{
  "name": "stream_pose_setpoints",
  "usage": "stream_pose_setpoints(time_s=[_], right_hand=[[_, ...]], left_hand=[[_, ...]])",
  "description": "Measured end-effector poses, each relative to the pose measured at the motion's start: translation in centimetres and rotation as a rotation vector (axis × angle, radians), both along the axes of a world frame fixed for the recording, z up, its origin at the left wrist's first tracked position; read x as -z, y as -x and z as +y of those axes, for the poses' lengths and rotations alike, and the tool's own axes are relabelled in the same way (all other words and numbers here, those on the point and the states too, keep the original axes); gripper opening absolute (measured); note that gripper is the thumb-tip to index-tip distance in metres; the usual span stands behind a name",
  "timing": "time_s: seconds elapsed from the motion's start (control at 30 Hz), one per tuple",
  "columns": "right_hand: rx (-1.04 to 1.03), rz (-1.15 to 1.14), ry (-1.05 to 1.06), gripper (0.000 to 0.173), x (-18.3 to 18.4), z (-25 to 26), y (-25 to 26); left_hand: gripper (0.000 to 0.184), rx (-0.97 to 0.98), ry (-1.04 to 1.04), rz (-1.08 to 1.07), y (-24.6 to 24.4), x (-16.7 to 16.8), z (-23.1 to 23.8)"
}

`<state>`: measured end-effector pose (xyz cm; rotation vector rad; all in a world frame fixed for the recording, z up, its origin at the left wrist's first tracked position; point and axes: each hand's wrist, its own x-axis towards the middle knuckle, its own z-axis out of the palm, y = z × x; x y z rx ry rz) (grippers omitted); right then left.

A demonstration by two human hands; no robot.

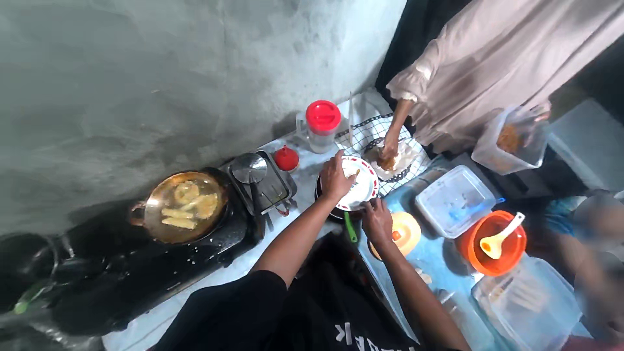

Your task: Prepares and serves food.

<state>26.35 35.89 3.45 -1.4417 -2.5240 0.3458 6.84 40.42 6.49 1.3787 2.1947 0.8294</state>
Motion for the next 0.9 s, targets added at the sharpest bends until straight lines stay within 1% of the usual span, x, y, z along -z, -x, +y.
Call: stream_pose_setpoints(time_s=[0.07,0.17,0.23,0.3,0.4,0.47,0.6,0.7,0.8,0.9], right_hand=[[-0.054,-0.024,-0.040,0.019,0.7,0.7,0.2],[-0.120,-0.044,-0.106,0.015,1.4,1.2,0.1],[-0.164,-0.046,-0.158,0.014,1.8,1.5,0.0],[-0.204,-0.030,-0.219,0.015,2.3,1.7,-0.5],[-0.260,0.056,-0.334,0.017,2.4,2.1,-1.0],[-0.281,0.118,-0.384,0.014,1.7,2.5,-1.1],[-0.281,0.171,-0.456,0.015,-0.5,3.8,-0.1],[-0.269,0.173,-0.448,0.017,-2.3,4.9,0.8],[-0.233,0.212,-0.419,0.015,-4.2,6.1,1.9],[-0.165,0.271,-0.348,0.013,-6.5,7.2,2.7]], left_hand=[[0.078,-0.016,-0.031,0.015,0.1,0.3,0.2],[0.075,-0.060,-0.100,-0.067,0.9,0.1,-0.2],[0.077,-0.121,-0.160,-0.197,1.9,-0.8,-1.4],[0.080,-0.227,-0.244,-0.370,3.2,-1.8,-3.3],[0.079,-0.403,-0.375,-0.636,5.2,-2.7,-8.0],[0.075,-0.519,-0.406,-0.751,5.9,-2.5,-12.0],[0.070,-0.764,-0.467,-0.863,6.2,-0.6,-18.9],[0.068,-0.888,-0.401,-0.920,4.7,0.6,-23.2],[0.068,-0.949,-0.360,-0.958,3.0,1.7,-26.0],[0.069,-0.986,-0.339,-1.003,1.9,1.9,-27.2]])
